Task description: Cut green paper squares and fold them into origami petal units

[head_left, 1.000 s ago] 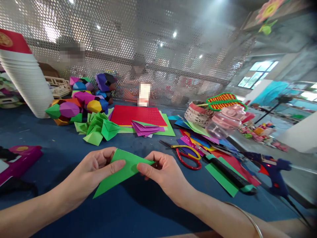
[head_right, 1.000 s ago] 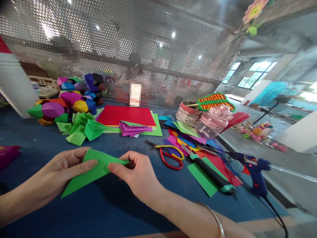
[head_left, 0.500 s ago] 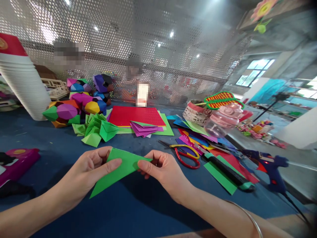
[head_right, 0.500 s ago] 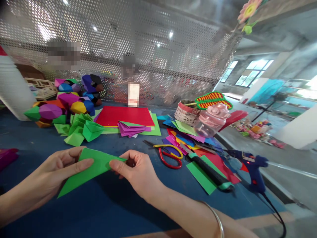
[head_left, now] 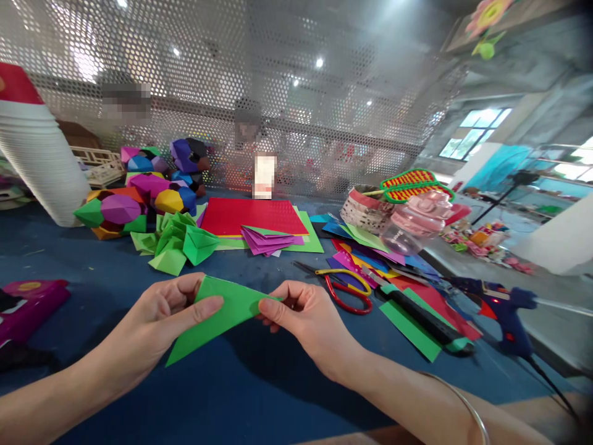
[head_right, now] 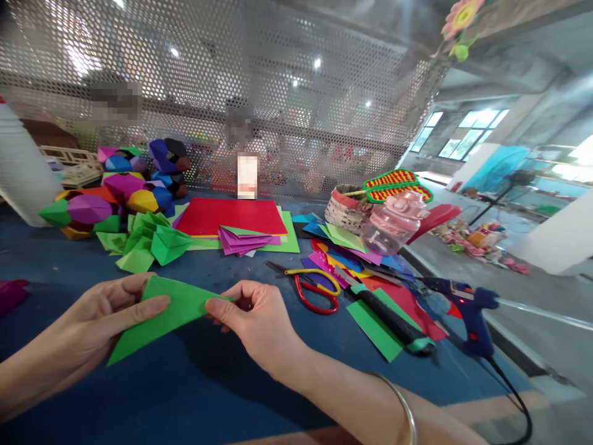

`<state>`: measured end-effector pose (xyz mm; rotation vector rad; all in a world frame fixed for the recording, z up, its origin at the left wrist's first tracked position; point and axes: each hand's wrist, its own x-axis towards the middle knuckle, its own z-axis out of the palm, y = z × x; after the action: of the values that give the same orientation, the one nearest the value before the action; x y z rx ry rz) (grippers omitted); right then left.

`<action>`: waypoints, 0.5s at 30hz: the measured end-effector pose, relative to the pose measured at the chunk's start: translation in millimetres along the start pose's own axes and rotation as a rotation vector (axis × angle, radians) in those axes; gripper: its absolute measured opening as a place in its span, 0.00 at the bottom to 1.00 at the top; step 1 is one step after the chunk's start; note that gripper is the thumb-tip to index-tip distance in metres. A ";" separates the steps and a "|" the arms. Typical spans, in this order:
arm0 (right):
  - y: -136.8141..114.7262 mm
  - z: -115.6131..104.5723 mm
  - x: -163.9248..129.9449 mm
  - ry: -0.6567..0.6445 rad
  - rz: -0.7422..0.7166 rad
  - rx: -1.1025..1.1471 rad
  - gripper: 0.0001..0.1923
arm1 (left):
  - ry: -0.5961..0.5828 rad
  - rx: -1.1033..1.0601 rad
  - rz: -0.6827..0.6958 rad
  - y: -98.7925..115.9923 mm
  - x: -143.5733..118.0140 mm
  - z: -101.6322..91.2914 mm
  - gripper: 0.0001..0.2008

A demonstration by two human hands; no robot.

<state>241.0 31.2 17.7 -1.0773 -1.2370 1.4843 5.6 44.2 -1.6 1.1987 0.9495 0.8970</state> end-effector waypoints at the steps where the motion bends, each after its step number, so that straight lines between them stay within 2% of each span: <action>1: 0.0 -0.1 -0.2 0.003 -0.005 -0.003 0.18 | 0.010 0.013 0.004 -0.5 0.0 0.0 0.09; 10: -0.4 -3.8 0.2 0.003 -0.049 -0.038 0.15 | 0.038 0.044 0.084 -3.1 0.3 -2.1 0.13; 15: -0.5 -4.8 0.9 -0.040 -0.056 -0.011 0.18 | 0.012 -0.014 0.054 2.1 1.5 -0.6 0.14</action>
<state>245.5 33.2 17.6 -1.0170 -1.2946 1.4644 5.4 46.1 0.2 1.2131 0.9235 0.9531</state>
